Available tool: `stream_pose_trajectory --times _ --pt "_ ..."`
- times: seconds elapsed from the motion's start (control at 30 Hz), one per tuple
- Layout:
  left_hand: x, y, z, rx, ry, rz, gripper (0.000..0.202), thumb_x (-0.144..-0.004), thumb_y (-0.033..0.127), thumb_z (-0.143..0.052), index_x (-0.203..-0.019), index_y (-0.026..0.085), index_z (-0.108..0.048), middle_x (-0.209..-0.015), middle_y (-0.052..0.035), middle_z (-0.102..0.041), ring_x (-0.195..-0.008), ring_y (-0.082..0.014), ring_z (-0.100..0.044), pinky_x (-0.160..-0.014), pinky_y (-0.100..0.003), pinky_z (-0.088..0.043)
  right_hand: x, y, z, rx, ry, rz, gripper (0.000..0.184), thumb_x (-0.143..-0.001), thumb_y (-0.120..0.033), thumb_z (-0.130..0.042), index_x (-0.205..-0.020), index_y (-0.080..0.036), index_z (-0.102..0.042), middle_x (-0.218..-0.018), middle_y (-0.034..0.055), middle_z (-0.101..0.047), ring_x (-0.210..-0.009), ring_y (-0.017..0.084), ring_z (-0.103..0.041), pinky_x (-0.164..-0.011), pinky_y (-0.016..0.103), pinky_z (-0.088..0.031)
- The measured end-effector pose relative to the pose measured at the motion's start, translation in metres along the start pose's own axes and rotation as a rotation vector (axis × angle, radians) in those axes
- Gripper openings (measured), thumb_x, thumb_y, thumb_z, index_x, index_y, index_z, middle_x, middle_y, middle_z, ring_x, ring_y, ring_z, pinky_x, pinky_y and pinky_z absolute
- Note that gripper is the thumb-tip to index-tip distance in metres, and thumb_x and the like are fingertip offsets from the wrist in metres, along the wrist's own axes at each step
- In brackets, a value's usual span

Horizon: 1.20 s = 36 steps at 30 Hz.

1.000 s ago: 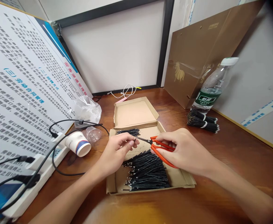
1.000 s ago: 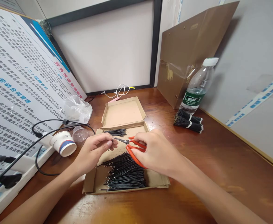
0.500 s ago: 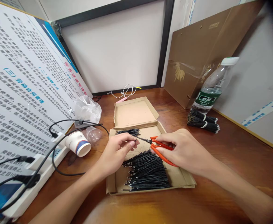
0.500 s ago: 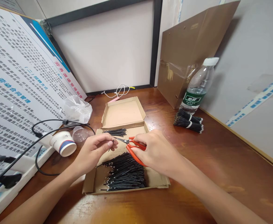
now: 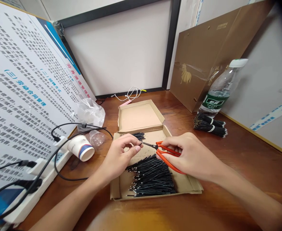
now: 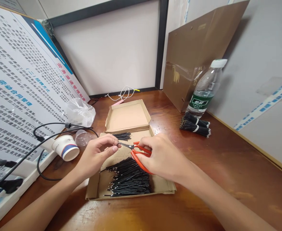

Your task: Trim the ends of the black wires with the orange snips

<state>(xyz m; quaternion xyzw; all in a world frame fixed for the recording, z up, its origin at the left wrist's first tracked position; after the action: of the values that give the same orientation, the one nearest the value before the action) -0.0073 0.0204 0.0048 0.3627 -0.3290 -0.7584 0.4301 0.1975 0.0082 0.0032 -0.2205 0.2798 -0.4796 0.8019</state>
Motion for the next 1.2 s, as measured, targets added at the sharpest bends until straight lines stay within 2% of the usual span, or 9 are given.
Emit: stream_pose_trajectory --times 0.23,0.47,0.63,0.83,1.2 --pt "0.0003 0.0002 -0.0007 0.01 0.0 0.02 0.008 -0.084 0.015 -0.061 -0.077 0.015 -0.064 -0.085 -0.0044 -0.064 -0.081 -0.0173 -0.057 -0.074 -0.031 -0.043 0.0004 0.0002 -0.0002 0.01 -0.01 0.015 0.023 -0.082 -0.031 -0.057 -0.07 -0.015 -0.069 -0.05 -0.0031 -0.049 -0.047 0.009 -0.034 -0.048 0.026 -0.027" --pt "-0.0002 -0.0013 -0.0008 0.023 -0.001 0.015 0.008 -0.084 0.014 -0.061 -0.077 0.015 -0.064 -0.085 -0.0041 -0.064 -0.082 -0.0173 -0.057 -0.074 -0.031 -0.043 -0.0004 0.0007 0.0 0.052 0.006 0.065 0.028 -0.083 -0.026 -0.053 -0.058 -0.016 -0.061 -0.048 -0.0055 -0.036 -0.048 0.009 -0.025 -0.049 0.026 -0.024" --pt "0.0001 -0.0004 -0.0009 0.016 -0.007 0.019 0.008 -0.083 0.013 -0.061 -0.077 0.015 -0.065 -0.085 -0.0049 -0.065 -0.082 -0.0178 -0.058 -0.076 -0.032 -0.043 0.0009 0.0005 0.0016 0.022 0.023 0.021 0.026 -0.083 -0.03 -0.054 -0.065 -0.016 -0.067 -0.049 -0.0046 -0.041 -0.047 0.009 -0.03 -0.049 0.026 -0.026" --pt "0.0016 0.0015 -0.0005 0.015 0.004 0.005 0.008 -0.083 0.013 -0.061 -0.076 0.015 -0.064 -0.084 -0.004 -0.064 -0.081 -0.0168 -0.057 -0.074 -0.031 -0.043 0.0007 -0.0013 0.0011 0.005 -0.017 -0.008 0.023 -0.081 -0.031 -0.057 -0.07 -0.015 -0.069 -0.051 -0.003 -0.049 -0.048 0.009 -0.035 -0.049 0.027 -0.026" --pt "0.0007 0.0001 -0.0011 0.044 -0.016 0.047 0.006 -0.082 0.015 -0.063 -0.076 0.014 -0.066 -0.081 -0.0046 -0.064 -0.076 -0.0164 -0.057 -0.069 -0.029 -0.043 0.0021 -0.0001 -0.0005 -0.005 -0.036 0.008 0.022 -0.08 -0.031 -0.058 -0.068 -0.015 -0.068 -0.052 -0.0031 -0.049 -0.049 0.009 -0.034 -0.048 0.027 -0.025"
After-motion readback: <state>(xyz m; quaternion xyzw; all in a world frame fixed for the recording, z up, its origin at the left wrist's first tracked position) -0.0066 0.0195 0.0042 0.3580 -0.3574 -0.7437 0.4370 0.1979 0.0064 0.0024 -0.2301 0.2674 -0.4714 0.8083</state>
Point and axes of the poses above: each hand's wrist, its own x-axis away from the middle knuckle, its own z-axis out of the back of the hand, y = z × x, the point moved 2 cm from there along -x, towards the middle knuckle
